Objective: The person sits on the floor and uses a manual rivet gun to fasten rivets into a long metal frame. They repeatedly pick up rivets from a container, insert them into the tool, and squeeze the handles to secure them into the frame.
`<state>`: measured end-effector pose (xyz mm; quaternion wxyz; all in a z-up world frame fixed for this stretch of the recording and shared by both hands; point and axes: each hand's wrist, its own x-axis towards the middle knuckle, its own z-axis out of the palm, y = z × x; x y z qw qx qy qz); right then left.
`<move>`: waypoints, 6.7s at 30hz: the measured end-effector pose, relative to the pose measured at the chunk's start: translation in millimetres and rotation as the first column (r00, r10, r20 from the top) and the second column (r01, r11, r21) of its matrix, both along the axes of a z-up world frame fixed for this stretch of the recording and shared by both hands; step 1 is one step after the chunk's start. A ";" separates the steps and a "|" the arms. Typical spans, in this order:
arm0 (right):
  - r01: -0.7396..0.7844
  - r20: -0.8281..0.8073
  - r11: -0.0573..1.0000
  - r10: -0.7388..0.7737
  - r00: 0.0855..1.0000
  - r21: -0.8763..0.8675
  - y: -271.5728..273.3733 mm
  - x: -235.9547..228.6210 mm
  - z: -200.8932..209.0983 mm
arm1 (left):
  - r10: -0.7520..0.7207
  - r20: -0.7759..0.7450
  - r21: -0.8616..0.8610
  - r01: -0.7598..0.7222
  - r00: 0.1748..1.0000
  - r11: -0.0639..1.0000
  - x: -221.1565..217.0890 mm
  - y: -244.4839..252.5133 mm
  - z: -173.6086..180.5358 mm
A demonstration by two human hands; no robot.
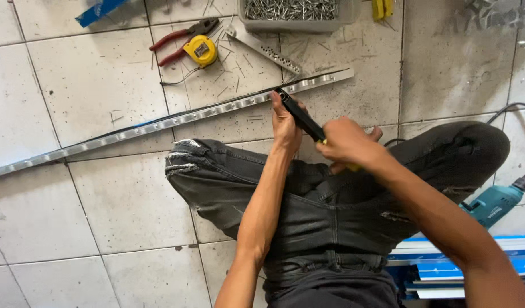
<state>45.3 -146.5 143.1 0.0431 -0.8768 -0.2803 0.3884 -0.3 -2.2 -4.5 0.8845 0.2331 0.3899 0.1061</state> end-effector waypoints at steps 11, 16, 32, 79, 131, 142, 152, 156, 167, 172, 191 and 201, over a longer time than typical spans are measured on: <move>0.462 -0.017 0.871 -0.466 0.885 0.166 -33.0 -48.6 -153.3 | -0.026 -0.017 -0.022 0.026 1.000 0.999 4.5 -2.0 3.6; 0.232 0.006 0.973 -0.232 0.973 0.012 -45.1 -40.0 -121.2 | -0.012 -0.063 -0.053 0.009 0.998 0.999 -2.0 -8.1 0.1; 0.566 -0.094 0.818 -0.559 0.824 0.101 -26.3 -46.6 -140.5 | -0.076 -0.095 -0.162 0.059 0.993 0.985 3.2 3.4 6.1; 0.126 0.022 0.879 -0.153 0.988 0.460 41.3 157.1 73.6 | -0.708 0.341 0.261 0.661 0.618 0.703 10.7 117.6 139.6; -0.011 0.067 0.621 -0.067 0.995 0.784 -82.6 -2.9 204.0 | -0.655 -0.630 0.712 0.646 0.417 -0.274 -59.4 7.2 277.4; 0.551 -0.550 0.393 -0.126 0.825 0.736 -56.1 -34.4 90.5 | -0.556 -0.083 0.992 0.121 0.827 0.032 -17.4 36.9 119.8; 0.346 -0.195 0.888 -0.297 0.935 0.303 -10.1 17.1 63.3 | -0.298 -0.312 0.886 0.164 0.902 -0.433 4.9 104.7 -59.3; 0.191 -0.090 0.928 -0.171 0.981 0.321 -6.2 24.0 27.8 | -0.323 -0.278 0.919 0.153 0.905 -0.365 2.5 104.2 -50.9; 0.199 -0.139 0.975 -0.183 0.973 0.103 6.7 41.3 17.0 | -0.306 -0.263 0.918 0.140 0.915 -0.370 7.9 106.4 -48.8; 0.097 -0.154 0.994 -0.087 0.984 0.053 21.9 38.3 4.3 | -0.311 -0.278 0.915 0.152 0.909 -0.374 5.8 115.8 -66.8; 0.361 -0.459 0.929 -0.286 0.841 0.083 56.8 -20.9 38.1 | -0.039 -0.115 0.028 0.042 0.993 0.999 -21.1 28.5 46.7; 0.425 -0.080 0.902 -0.419 0.904 0.077 -4.5 -50.3 -160.7 | -0.080 -0.061 -0.068 0.076 0.995 0.995 -15.0 28.1 15.5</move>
